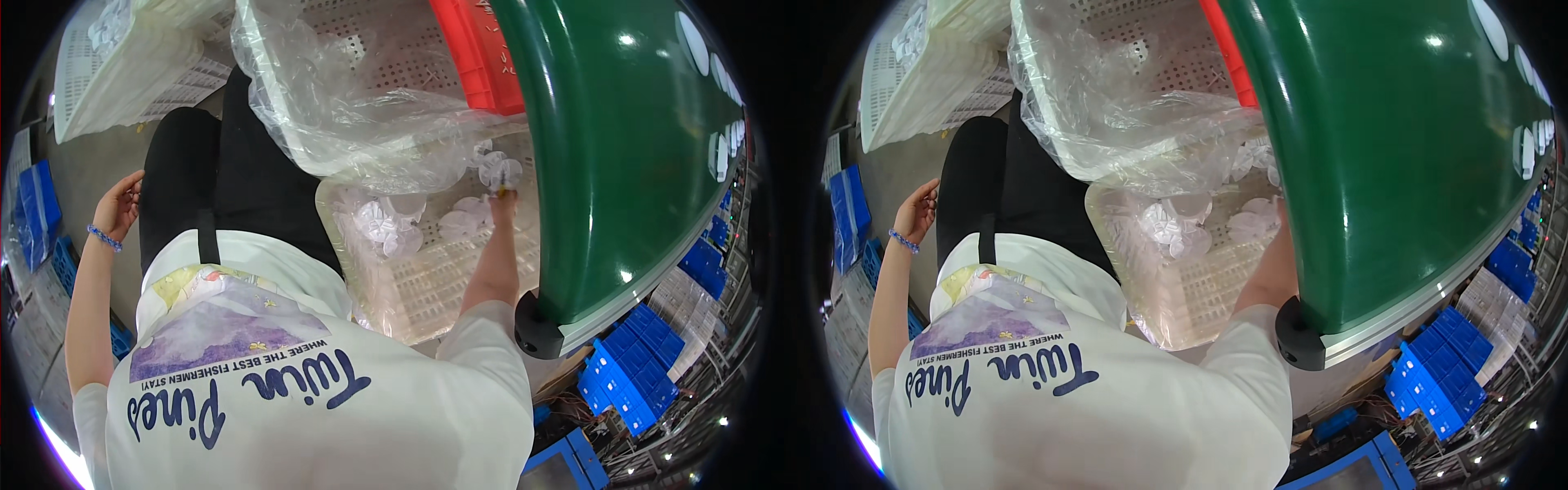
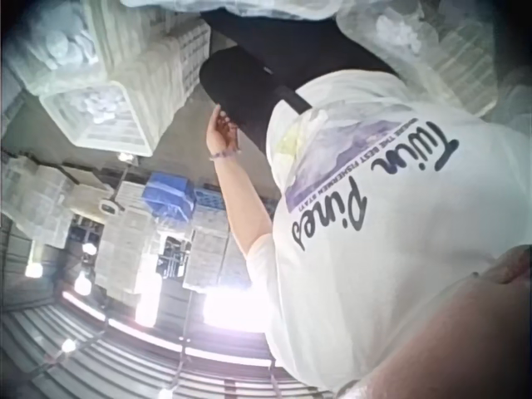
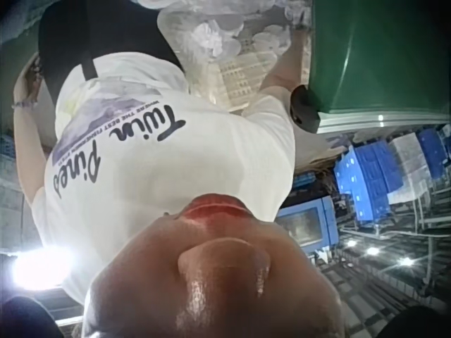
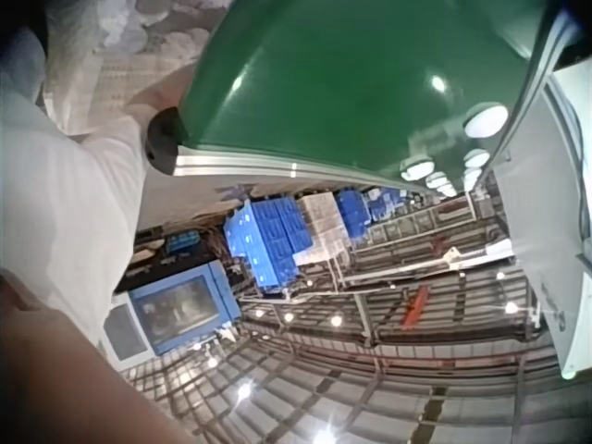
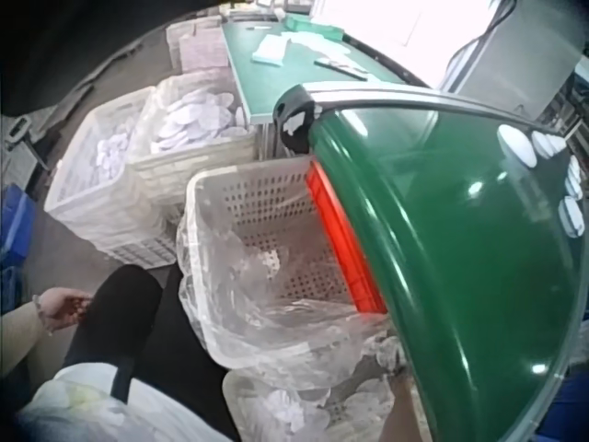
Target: Trimming excess material from plastic electronic components using a specialized cutting tool at a manual assembly station.
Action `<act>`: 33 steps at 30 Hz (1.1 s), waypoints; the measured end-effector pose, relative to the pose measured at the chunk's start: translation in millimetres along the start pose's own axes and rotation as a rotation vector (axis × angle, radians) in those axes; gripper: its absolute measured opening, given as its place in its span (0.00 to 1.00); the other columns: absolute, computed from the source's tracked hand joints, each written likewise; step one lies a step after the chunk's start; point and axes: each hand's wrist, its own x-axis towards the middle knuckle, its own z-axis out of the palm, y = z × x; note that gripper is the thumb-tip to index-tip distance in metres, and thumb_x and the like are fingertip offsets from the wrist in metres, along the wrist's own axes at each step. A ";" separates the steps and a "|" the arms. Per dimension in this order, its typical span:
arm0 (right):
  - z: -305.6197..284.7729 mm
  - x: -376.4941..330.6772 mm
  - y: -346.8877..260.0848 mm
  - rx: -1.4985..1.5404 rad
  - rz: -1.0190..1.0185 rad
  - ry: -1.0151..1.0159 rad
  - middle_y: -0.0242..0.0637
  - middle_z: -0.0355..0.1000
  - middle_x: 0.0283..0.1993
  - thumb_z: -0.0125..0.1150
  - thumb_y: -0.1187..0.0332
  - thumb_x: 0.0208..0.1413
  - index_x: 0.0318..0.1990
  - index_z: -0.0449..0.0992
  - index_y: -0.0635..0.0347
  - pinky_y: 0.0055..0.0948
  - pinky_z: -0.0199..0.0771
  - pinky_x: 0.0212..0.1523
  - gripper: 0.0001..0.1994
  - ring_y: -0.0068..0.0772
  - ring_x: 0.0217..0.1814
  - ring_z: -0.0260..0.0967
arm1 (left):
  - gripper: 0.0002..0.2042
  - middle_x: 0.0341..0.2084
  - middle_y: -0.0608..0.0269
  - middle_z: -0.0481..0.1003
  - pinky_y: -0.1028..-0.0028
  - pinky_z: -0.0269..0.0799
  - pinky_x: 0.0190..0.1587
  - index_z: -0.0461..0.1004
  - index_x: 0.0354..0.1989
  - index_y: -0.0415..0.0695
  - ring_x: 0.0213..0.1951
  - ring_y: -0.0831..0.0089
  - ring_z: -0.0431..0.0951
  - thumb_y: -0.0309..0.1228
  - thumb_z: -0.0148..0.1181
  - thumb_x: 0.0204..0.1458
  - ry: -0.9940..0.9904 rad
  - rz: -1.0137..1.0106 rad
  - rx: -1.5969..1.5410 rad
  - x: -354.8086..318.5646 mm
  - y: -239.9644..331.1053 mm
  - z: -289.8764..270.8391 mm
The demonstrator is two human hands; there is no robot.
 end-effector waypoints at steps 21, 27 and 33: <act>-31.6 -1.6 -49.5 0.146 0.219 0.035 0.50 0.66 0.49 0.66 0.66 0.40 0.45 0.66 0.62 0.44 0.67 0.49 0.23 0.50 0.51 0.65 | 0.11 0.17 0.76 0.68 0.87 0.57 0.15 0.73 0.30 0.45 0.15 0.86 0.63 0.39 0.50 0.56 -0.081 -0.055 0.081 -4.4 6.0 24.6; -6.9 -33.5 -133.0 0.073 0.420 -0.107 0.50 0.69 0.47 0.69 0.55 0.36 0.48 0.63 0.62 0.41 0.70 0.50 0.33 0.49 0.51 0.67 | 0.15 0.16 0.69 0.71 0.82 0.65 0.19 0.75 0.28 0.40 0.18 0.81 0.70 0.38 0.47 0.56 -0.342 -0.182 0.611 -31.4 35.8 50.9; -39.3 -41.9 -170.1 0.142 0.471 0.013 0.51 0.71 0.43 0.69 0.58 0.34 0.40 0.70 0.62 0.40 0.72 0.44 0.26 0.50 0.45 0.70 | 0.15 0.19 0.65 0.72 0.78 0.70 0.25 0.77 0.29 0.39 0.23 0.78 0.73 0.37 0.48 0.53 -1.020 -0.167 1.316 -16.8 110.4 194.9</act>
